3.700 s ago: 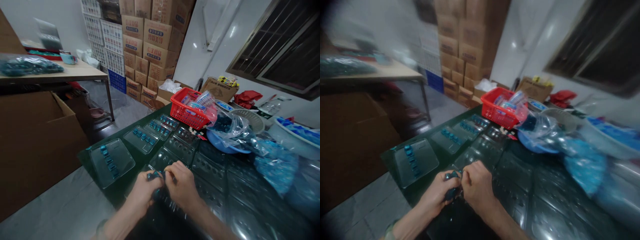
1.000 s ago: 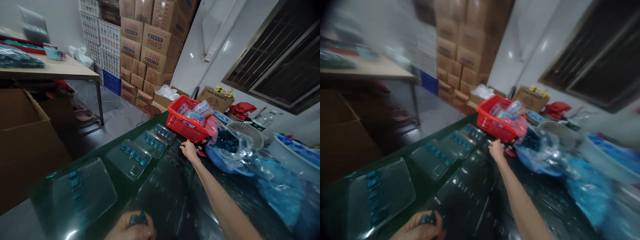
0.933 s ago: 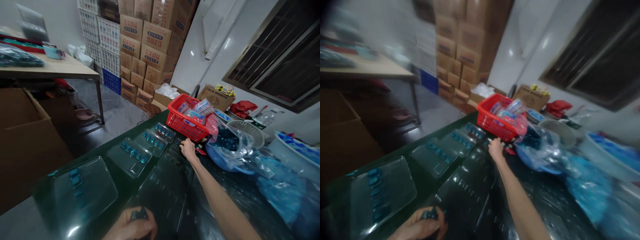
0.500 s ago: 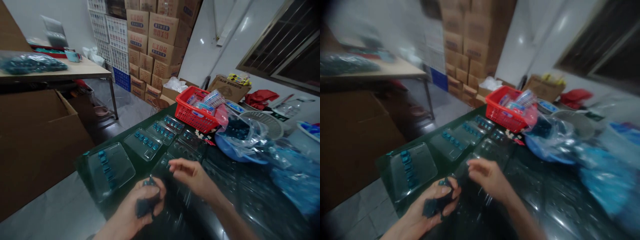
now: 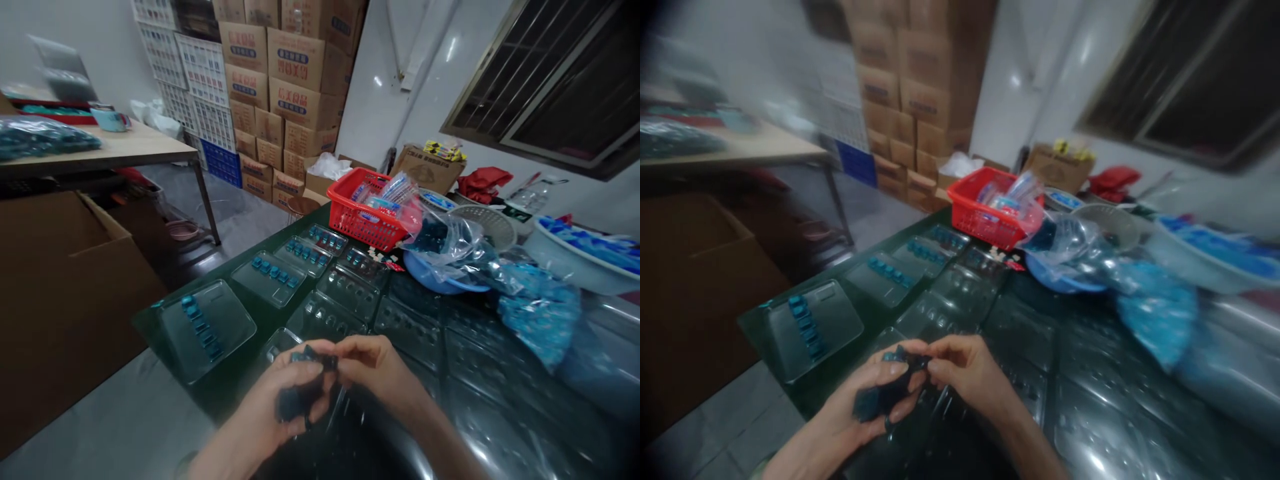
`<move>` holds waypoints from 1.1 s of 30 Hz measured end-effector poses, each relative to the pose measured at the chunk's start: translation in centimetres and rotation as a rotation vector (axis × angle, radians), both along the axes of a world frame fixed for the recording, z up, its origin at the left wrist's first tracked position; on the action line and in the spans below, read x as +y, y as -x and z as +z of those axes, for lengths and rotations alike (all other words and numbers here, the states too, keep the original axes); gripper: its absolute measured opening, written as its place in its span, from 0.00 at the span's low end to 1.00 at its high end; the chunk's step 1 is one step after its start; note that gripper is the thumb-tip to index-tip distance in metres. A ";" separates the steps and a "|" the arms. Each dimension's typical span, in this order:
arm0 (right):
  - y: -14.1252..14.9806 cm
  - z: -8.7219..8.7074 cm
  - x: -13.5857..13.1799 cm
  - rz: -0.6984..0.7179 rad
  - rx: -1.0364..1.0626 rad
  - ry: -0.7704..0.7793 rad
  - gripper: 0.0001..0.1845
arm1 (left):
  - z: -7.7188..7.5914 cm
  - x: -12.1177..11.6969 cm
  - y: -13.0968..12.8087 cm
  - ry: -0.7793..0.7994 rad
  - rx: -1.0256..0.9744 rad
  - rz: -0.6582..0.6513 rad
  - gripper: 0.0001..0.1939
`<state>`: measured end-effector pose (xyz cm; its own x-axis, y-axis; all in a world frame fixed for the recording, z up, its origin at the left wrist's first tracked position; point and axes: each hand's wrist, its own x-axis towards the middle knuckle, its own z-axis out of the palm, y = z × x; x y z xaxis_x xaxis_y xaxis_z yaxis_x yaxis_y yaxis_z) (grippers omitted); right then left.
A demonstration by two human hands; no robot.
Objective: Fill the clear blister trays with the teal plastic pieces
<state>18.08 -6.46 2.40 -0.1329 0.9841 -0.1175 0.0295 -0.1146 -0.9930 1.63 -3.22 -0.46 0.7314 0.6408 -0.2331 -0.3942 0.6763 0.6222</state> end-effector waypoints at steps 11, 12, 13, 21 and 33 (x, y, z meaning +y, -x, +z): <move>0.7 -1.0 -0.9 -0.178 -0.247 -0.118 0.04 | 0.6 -0.7 -0.1 0.027 0.200 0.032 0.14; 0.7 -1.2 -0.9 -0.196 -0.284 -0.136 0.04 | 0.7 -0.7 -0.2 0.026 0.210 0.032 0.14; 0.8 -1.3 -0.9 -0.213 -0.314 -0.165 0.04 | 0.7 -0.7 -0.2 0.022 0.216 0.035 0.14; 0.7 -1.1 -0.7 -0.119 -0.131 -0.142 0.05 | 1.1 -0.2 -0.3 -0.082 0.299 0.051 0.13; 0.9 -1.5 -0.7 -0.111 -0.048 0.007 0.08 | 1.1 -0.4 -0.9 -0.173 0.270 0.139 0.07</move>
